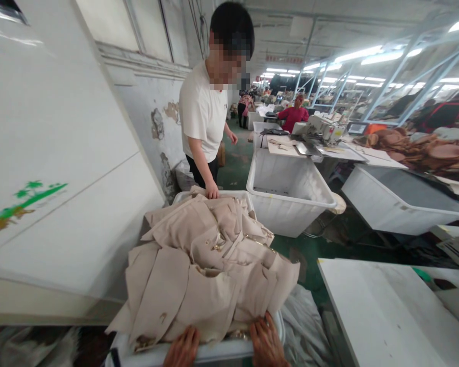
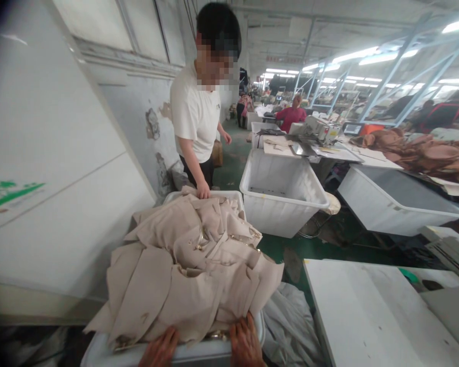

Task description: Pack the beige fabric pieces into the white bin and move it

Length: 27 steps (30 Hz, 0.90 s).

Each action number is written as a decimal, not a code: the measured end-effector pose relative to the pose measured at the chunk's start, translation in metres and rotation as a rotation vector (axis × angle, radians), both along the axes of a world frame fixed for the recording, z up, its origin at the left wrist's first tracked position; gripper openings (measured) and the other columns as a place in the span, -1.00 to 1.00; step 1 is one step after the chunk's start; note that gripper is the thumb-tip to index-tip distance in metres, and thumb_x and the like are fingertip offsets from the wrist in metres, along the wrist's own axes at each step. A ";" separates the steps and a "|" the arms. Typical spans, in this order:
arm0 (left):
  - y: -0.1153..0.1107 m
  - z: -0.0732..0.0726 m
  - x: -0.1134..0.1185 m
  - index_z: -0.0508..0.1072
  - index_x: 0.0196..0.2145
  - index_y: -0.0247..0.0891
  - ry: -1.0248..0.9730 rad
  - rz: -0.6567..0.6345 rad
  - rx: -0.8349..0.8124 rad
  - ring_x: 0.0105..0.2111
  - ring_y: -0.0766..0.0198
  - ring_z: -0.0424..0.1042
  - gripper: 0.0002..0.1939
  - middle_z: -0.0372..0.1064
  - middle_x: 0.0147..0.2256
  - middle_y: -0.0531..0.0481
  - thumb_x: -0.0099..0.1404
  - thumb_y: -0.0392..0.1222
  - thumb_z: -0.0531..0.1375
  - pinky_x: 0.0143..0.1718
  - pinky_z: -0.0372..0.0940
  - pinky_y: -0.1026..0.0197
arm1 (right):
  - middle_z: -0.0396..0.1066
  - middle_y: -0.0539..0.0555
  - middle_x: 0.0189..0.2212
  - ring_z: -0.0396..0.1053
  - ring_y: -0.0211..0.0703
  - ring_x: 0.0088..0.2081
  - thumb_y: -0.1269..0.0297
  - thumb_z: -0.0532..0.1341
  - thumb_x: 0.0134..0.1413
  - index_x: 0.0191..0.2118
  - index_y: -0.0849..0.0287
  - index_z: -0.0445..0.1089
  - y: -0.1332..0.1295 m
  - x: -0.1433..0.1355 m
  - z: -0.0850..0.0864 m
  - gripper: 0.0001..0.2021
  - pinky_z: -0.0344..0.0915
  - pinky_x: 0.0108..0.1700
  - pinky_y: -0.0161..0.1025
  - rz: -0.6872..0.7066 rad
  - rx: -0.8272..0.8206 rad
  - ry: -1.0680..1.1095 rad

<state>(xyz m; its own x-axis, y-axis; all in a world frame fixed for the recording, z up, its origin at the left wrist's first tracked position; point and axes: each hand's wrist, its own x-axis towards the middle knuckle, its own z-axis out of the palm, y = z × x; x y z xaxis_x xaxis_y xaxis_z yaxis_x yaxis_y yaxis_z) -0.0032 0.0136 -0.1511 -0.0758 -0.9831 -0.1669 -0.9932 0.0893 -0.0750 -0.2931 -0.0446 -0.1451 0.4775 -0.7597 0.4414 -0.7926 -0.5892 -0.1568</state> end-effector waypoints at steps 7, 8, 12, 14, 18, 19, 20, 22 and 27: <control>-0.065 0.016 0.008 0.35 0.06 -0.11 0.011 -0.088 -0.087 0.08 0.22 0.30 -0.43 0.34 0.07 -0.07 0.14 -0.51 0.01 0.10 0.24 0.19 | 0.40 0.12 -0.39 0.31 -0.07 -0.22 0.52 0.05 -0.37 -0.14 0.25 0.34 -0.066 0.006 0.013 -0.50 0.00 0.18 -0.03 0.061 -0.218 -0.068; -0.075 0.017 0.010 0.35 0.06 -0.11 0.011 -0.091 -0.112 0.08 0.22 0.31 -0.45 0.34 0.06 -0.07 0.15 -0.50 0.02 0.10 0.25 0.18 | 0.39 0.11 -0.39 0.30 -0.08 -0.24 0.52 0.04 -0.36 -0.14 0.25 0.34 -0.078 0.007 0.014 -0.51 0.03 0.16 -0.03 0.073 -0.235 -0.079; -0.117 0.007 0.016 0.36 0.05 -0.13 -0.001 -0.096 -0.169 0.05 0.20 0.33 -0.48 0.37 0.03 -0.09 0.16 -0.47 0.05 0.06 0.28 0.16 | 0.38 0.11 -0.34 0.30 -0.09 -0.21 0.56 0.02 -0.28 -0.09 0.24 0.31 -0.126 0.010 0.010 -0.50 0.12 0.12 -0.01 0.076 -0.282 -0.055; -0.138 0.000 0.020 0.37 0.04 -0.15 -0.019 -0.109 -0.213 0.03 0.20 0.35 -0.49 0.38 0.01 -0.11 0.15 -0.48 0.05 0.04 0.30 0.16 | 0.37 0.11 -0.33 0.30 -0.10 -0.21 0.56 0.01 -0.25 -0.07 0.23 0.30 -0.149 0.011 0.006 -0.50 0.13 0.11 0.00 0.072 -0.279 -0.016; -0.184 -0.006 0.026 0.39 0.02 -0.18 -0.041 -0.150 -0.323 -0.01 0.21 0.37 -0.49 0.41 -0.03 -0.11 0.15 -0.51 0.02 0.00 0.30 0.16 | 0.36 0.09 -0.41 0.29 -0.12 -0.32 0.51 0.10 -0.29 -0.12 0.24 0.36 -0.194 0.014 0.004 -0.54 0.18 -0.03 -0.08 0.035 -0.113 0.105; -0.197 -0.004 0.028 0.40 0.01 -0.19 -0.036 -0.166 -0.339 -0.03 0.22 0.38 -0.50 0.42 -0.05 -0.11 0.15 -0.51 0.02 -0.02 0.30 0.18 | 0.36 0.10 -0.42 0.28 -0.12 -0.34 0.51 0.11 -0.29 -0.12 0.24 0.37 -0.205 0.016 0.006 -0.54 0.19 -0.10 -0.11 0.014 -0.066 0.148; -0.210 -0.001 0.030 0.41 0.00 -0.20 -0.031 -0.173 -0.355 -0.04 0.23 0.39 -0.51 0.43 -0.07 -0.10 0.16 -0.50 0.02 -0.04 0.31 0.19 | 0.37 0.11 -0.42 0.28 -0.12 -0.35 0.51 0.12 -0.28 -0.12 0.24 0.38 -0.217 0.018 0.008 -0.55 0.18 -0.16 -0.13 -0.013 -0.025 0.187; -0.236 0.008 0.034 0.43 -0.03 -0.23 -0.026 -0.198 -0.369 -0.09 0.24 0.42 -0.54 0.45 -0.10 -0.11 0.16 -0.50 0.02 -0.09 0.32 0.21 | 0.38 0.12 -0.40 0.28 -0.11 -0.35 0.52 0.12 -0.22 -0.10 0.24 0.39 -0.239 0.025 0.016 -0.57 0.15 -0.22 -0.15 -0.057 0.044 0.242; -0.304 0.033 0.048 0.42 -0.03 -0.29 -0.034 -0.265 -0.361 -0.16 0.24 0.44 -0.54 0.46 -0.14 -0.14 0.17 -0.51 -0.01 -0.13 0.34 0.21 | 0.38 0.14 -0.34 0.28 -0.11 -0.29 0.52 0.12 -0.10 -0.14 0.22 0.39 -0.297 0.049 0.047 -0.67 0.10 -0.19 -0.17 -0.134 0.251 0.300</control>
